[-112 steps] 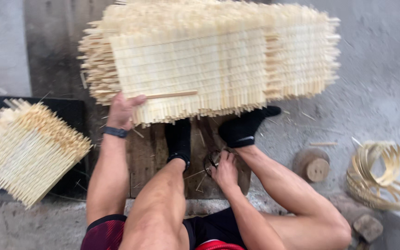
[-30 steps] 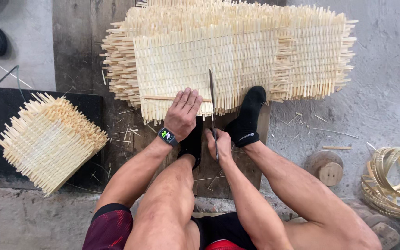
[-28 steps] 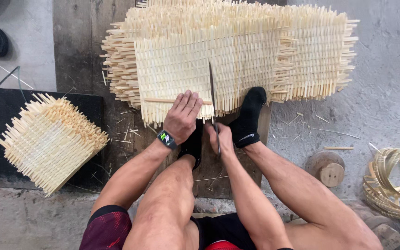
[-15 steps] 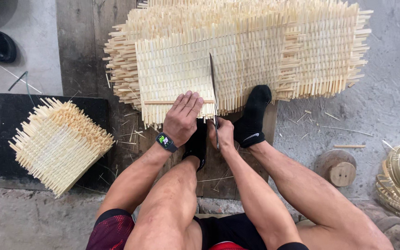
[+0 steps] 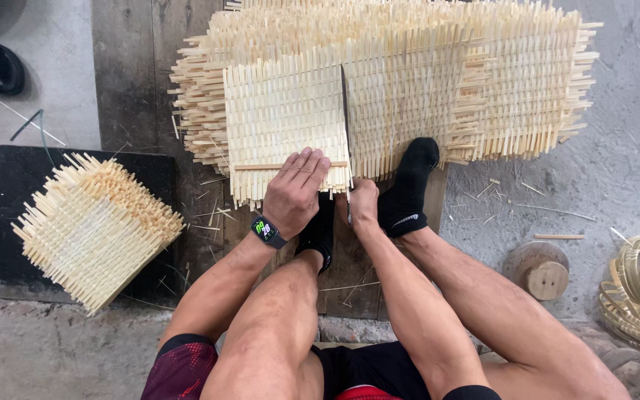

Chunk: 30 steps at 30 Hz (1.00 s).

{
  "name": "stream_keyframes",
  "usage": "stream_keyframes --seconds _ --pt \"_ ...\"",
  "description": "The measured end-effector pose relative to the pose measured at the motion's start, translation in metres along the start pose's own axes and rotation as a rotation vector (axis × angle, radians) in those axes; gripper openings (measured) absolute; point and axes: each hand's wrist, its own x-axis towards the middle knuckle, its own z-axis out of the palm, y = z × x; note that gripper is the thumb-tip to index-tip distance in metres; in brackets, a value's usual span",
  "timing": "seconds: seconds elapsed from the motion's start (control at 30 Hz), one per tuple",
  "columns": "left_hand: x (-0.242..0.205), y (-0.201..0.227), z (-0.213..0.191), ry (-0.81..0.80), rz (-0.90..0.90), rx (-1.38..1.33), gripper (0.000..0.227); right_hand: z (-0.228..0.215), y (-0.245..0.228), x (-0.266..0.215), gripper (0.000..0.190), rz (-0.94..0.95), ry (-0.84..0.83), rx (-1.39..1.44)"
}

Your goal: The person cuts a large woven bamboo mat into smaller rectangular sections using large shears, handling the sections one at a time and placing the cut pieces into a separate stack.

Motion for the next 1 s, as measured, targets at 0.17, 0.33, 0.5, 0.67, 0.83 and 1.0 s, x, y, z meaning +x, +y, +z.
stream_keyframes --seconds 0.17,0.33,0.5,0.67,0.83,1.0 --pt "0.009 0.001 -0.013 0.024 -0.019 -0.049 0.051 -0.033 -0.017 -0.024 0.040 0.372 -0.270 0.191" --pt "0.014 0.006 -0.024 -0.007 -0.029 -0.075 0.050 -0.057 -0.020 -0.026 0.052 0.422 -0.422 0.345" --pt "0.020 0.014 -0.035 0.008 -0.007 -0.064 0.050 -0.028 -0.020 0.031 0.037 -0.036 -0.286 -0.081" --pt "0.020 0.011 -0.031 -0.014 -0.020 -0.063 0.048 -0.004 0.016 0.042 0.033 0.283 -0.177 0.317" --pt "0.017 0.008 -0.031 -0.005 -0.016 -0.058 0.051 0.007 0.023 0.047 0.039 0.281 -0.094 0.551" --pt "0.018 0.009 -0.029 -0.003 -0.027 -0.053 0.051 -0.020 -0.030 0.056 0.031 0.419 -0.238 0.407"
